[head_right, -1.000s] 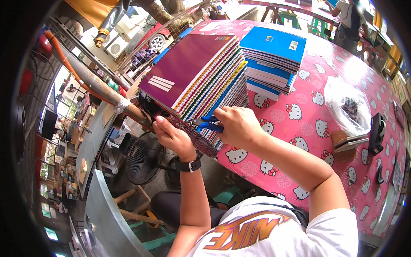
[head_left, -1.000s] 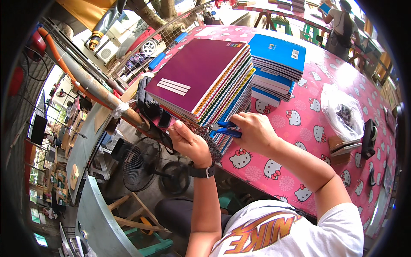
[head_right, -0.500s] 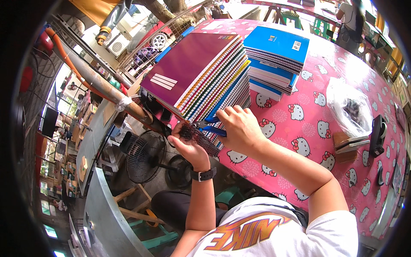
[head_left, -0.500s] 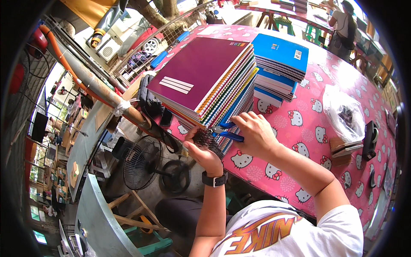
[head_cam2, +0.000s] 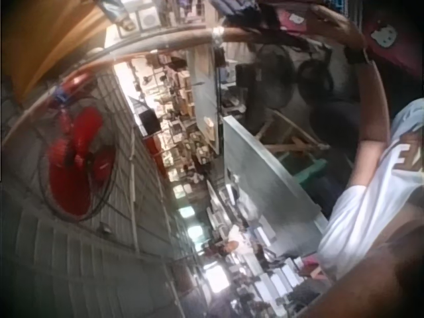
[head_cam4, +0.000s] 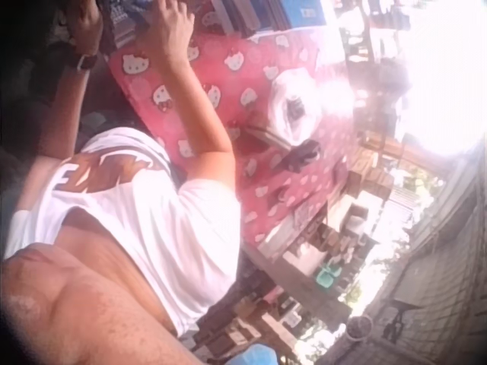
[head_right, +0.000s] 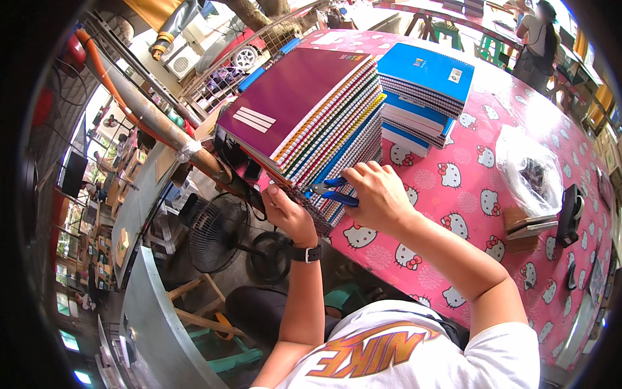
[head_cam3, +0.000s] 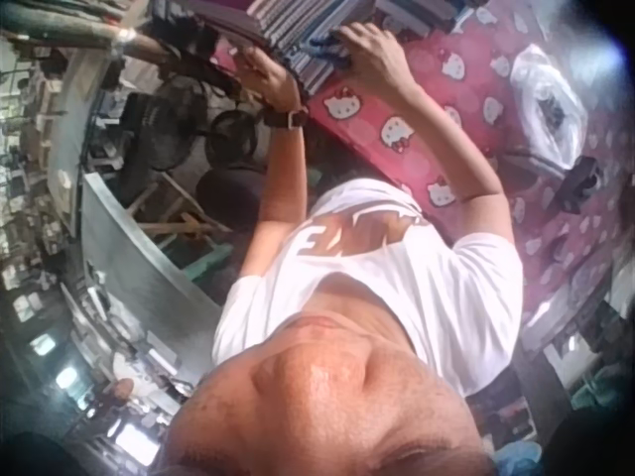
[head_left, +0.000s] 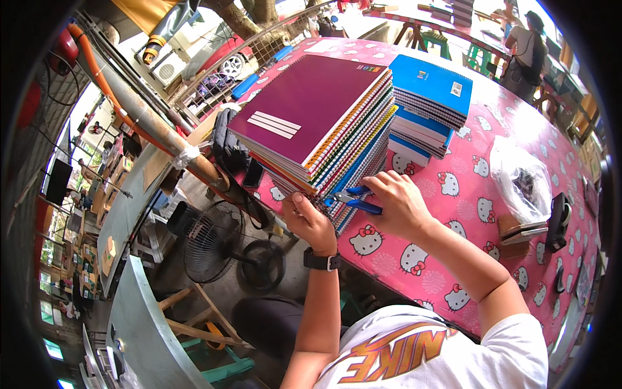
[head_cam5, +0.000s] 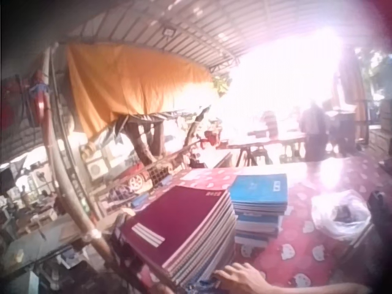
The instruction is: The person uses shears to clip the protruding ends of wire spirals on a stack of notebooks. They handle the stack to align the spirals before clipping.
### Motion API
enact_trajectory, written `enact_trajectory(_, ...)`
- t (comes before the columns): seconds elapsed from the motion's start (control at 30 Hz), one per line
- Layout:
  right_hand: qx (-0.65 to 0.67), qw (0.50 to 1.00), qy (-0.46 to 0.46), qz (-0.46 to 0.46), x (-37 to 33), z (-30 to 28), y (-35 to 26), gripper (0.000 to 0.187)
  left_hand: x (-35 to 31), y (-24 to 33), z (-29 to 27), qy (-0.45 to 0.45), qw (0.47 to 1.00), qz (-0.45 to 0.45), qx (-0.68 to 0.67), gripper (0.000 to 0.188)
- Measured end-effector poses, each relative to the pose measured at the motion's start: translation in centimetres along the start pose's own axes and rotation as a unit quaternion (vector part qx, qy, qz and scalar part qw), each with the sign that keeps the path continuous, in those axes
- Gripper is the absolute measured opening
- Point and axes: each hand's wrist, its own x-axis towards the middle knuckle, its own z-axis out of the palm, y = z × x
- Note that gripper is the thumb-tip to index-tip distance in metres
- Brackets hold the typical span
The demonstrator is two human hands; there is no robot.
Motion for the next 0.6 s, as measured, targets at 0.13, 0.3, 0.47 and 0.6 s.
enact_trajectory(0.13, -0.003, 1.000, -0.008, -0.002, 0.17, 0.47, -0.86, 0.051, 0.02, -0.07, -0.01, 0.009, 1.000, 0.005, -0.002, 0.037)
enact_trajectory(0.3, 0.012, 1.000, 0.005, 0.008, -0.26, 0.08, -0.64, 0.048, 0.07, -0.08, -0.04, 0.007, 1.000, 0.010, -0.013, 0.034)
enact_trajectory(0.47, -0.003, 1.000, 0.018, 0.002, 0.21, 0.85, -0.95, 0.043, -0.16, -0.38, 0.24, 0.026, 0.998, -0.032, -0.054, 0.036)
enact_trajectory(0.6, 0.032, 0.999, -0.003, 0.016, 0.38, 0.90, -0.86, 0.034, -0.06, 0.22, 0.25, 0.019, 0.999, 0.009, -0.024, 0.035)
